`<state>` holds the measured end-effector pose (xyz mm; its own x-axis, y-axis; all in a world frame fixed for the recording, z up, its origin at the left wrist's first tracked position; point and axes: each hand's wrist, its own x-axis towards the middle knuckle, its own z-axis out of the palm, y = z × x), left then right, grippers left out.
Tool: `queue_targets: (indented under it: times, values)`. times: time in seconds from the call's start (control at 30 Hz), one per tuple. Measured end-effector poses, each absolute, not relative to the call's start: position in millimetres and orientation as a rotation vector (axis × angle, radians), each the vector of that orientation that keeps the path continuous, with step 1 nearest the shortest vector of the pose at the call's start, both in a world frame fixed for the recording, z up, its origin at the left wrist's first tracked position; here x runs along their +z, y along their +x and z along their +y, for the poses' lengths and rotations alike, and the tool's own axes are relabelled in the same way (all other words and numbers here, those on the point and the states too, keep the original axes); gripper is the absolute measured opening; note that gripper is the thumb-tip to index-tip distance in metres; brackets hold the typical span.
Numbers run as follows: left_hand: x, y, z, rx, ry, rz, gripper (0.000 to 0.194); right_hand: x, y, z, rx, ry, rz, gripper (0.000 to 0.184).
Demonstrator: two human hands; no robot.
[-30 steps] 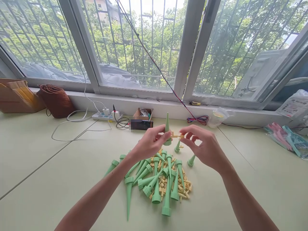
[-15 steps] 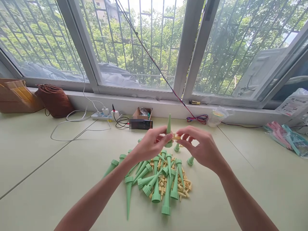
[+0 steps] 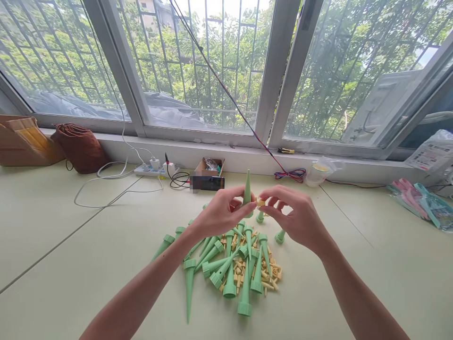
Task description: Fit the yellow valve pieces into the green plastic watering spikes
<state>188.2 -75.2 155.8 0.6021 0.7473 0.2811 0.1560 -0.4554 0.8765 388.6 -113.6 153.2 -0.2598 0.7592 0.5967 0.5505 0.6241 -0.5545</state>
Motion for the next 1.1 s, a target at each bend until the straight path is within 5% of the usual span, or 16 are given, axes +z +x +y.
queue_targets:
  times: [1.1]
  values:
    - [155.8, 186.8, -73.7, 0.887, 1.93, 0.711, 0.024, 152.4, 387.2, -113.7, 0.348, -1.004, -1.961, 0.007]
